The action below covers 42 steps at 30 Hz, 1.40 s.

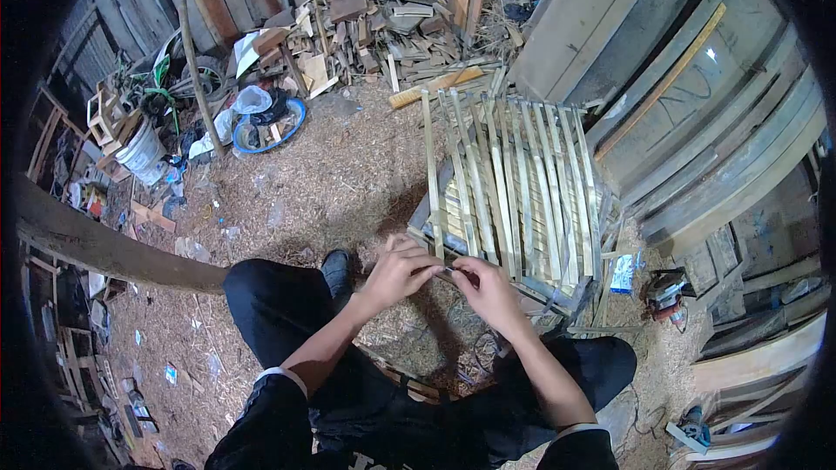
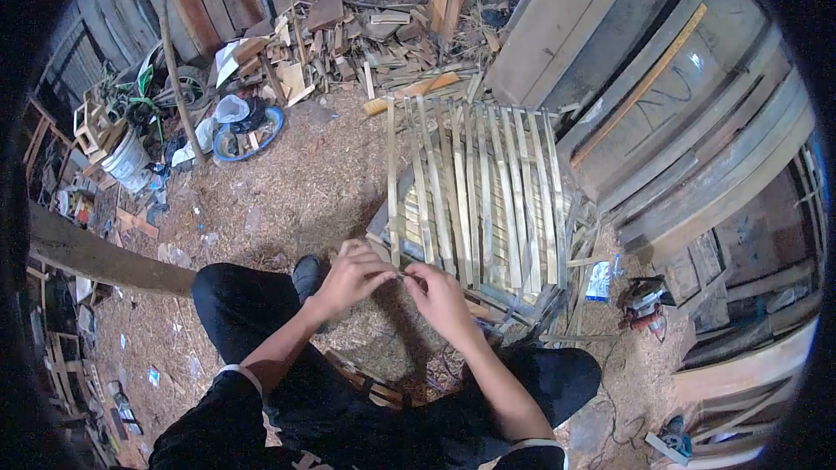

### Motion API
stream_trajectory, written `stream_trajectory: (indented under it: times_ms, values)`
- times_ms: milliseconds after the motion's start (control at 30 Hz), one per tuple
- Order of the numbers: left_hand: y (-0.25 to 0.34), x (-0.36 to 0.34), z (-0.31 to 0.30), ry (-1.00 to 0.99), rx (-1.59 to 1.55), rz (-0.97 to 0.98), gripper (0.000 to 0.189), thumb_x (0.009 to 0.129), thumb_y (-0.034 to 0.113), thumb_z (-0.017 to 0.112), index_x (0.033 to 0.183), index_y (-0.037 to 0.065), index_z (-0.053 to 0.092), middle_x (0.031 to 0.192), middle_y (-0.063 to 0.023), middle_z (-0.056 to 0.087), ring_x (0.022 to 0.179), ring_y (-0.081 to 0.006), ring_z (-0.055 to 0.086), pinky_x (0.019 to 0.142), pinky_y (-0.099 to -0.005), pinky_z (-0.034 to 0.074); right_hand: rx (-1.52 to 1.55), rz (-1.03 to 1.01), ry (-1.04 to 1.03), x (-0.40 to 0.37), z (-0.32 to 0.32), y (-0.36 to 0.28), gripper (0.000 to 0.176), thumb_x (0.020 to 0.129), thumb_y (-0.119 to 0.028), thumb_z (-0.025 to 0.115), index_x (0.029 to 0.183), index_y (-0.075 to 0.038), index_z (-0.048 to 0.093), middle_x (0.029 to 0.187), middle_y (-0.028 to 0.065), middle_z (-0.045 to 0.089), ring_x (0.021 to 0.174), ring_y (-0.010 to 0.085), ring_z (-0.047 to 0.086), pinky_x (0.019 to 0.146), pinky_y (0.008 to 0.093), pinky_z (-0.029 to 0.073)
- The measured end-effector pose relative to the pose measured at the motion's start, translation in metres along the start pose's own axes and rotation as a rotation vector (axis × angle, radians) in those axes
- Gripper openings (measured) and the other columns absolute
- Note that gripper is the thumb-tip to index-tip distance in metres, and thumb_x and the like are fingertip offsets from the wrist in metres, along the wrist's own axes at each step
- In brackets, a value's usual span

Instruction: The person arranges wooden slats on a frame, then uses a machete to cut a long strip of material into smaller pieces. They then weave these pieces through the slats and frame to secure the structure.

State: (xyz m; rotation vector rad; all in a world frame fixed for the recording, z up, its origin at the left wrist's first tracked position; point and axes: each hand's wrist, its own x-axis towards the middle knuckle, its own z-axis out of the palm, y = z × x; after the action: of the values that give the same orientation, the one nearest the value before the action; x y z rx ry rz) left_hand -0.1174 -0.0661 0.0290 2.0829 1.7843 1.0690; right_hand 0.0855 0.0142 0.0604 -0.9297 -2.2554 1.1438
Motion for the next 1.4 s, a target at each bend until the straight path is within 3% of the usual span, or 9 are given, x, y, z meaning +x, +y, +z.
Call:
stream_trajectory:
  times_ms: [100,167,300,433,600,733,1033,1167,1400]
  values:
    - [-0.001,-0.002,0.002,-0.039,-0.018,-0.027,0.021,0.087,0.028,0.075,0.099,0.011,0.077,0.088,-0.0037,0.069,0.096,-0.0219,0.062,0.099,-0.0400,0.037,0.094,0.079,-0.067,0.001,0.008,0.015,0.015,0.094,-0.010,0.068,0.104,0.001,0.071,0.088,0.0143,0.072,0.076,0.0171,0.067,0.071,0.0317,0.052]
    - [-0.001,0.000,0.004,0.077,-0.001,-0.022,0.031,0.085,0.033,0.076,0.108,0.012,0.075,0.093,-0.0040,0.069,0.096,-0.0225,0.062,0.099,-0.0406,0.037,0.145,0.152,-0.058,0.002,0.007,0.021,0.015,0.094,-0.009,0.068,0.103,0.003,0.070,0.088,0.0143,0.072,0.076,0.0156,0.066,0.071,0.0307,0.051]
    - [-0.004,-0.006,0.011,0.097,0.066,-0.128,0.043,0.083,0.038,0.077,0.117,0.013,0.072,0.100,-0.0056,0.069,0.098,-0.0234,0.063,0.100,-0.0406,0.037,-0.187,-0.050,0.028,0.005,-0.006,0.019,0.014,0.092,-0.009,0.067,0.099,0.003,0.069,0.092,0.0205,0.066,0.084,0.0376,0.065,0.076,0.0443,0.052]
    - [-0.011,-0.011,0.012,-0.083,-0.040,-0.193,0.045,0.084,0.036,0.077,0.122,0.013,0.069,0.102,-0.0095,0.071,0.100,-0.0270,0.065,0.097,-0.0413,0.041,-0.153,-0.034,-0.022,0.003,-0.011,0.018,0.015,0.091,-0.010,0.068,0.100,0.002,0.068,0.094,0.0205,0.064,0.089,0.0402,0.063,0.080,0.0469,0.051]
    - [-0.018,-0.012,0.012,-0.065,-0.119,-0.164,0.042,0.083,0.028,0.078,0.121,0.013,0.070,0.100,-0.0112,0.072,0.097,-0.0297,0.067,0.093,-0.0392,0.045,-0.479,-0.184,-0.037,0.004,-0.010,0.016,0.018,0.087,-0.010,0.071,0.103,-0.003,0.069,0.104,0.0122,0.061,0.102,0.0326,0.061,0.083,0.0444,0.053]
    - [-0.016,-0.011,0.014,-0.083,-0.083,-0.186,0.038,0.083,0.021,0.078,0.119,0.012,0.071,0.098,-0.0095,0.072,0.098,-0.0277,0.067,0.094,-0.0383,0.044,-0.537,-0.257,-0.036,0.015,-0.003,0.026,0.020,0.081,-0.012,0.074,0.101,-0.008,0.072,0.108,0.0054,0.063,0.101,0.0277,0.061,0.084,0.0404,0.053]
    - [-0.014,-0.006,0.011,-0.071,-0.004,-0.155,0.032,0.084,0.021,0.077,0.115,0.013,0.074,0.099,-0.0073,0.072,0.098,-0.0261,0.065,0.095,-0.0388,0.043,-0.686,-0.342,-0.145,0.022,0.000,0.033,0.033,0.077,-0.007,0.072,0.110,-0.014,0.076,0.107,0.0030,0.068,0.106,0.0218,0.057,0.098,0.0408,0.040]
    - [-0.015,-0.006,0.010,-0.053,0.013,-0.062,0.031,0.084,0.021,0.077,0.114,0.015,0.075,0.098,-0.0067,0.072,0.098,-0.0255,0.064,0.096,-0.0390,0.042,-0.670,-0.355,-0.160,0.023,-0.003,0.033,0.035,0.077,-0.007,0.073,0.111,-0.014,0.076,0.107,0.0031,0.068,0.104,0.0214,0.058,0.094,0.0390,0.039]
    - [-0.013,-0.005,0.010,-0.073,0.001,-0.125,0.031,0.083,0.020,0.077,0.114,0.016,0.075,0.100,-0.0046,0.073,0.102,-0.0242,0.063,0.096,-0.0386,0.042,-0.633,-0.380,-0.118,0.023,0.000,0.037,0.032,0.078,-0.009,0.074,0.110,-0.013,0.076,0.102,0.0033,0.068,0.100,0.0206,0.059,0.087,0.0356,0.041]
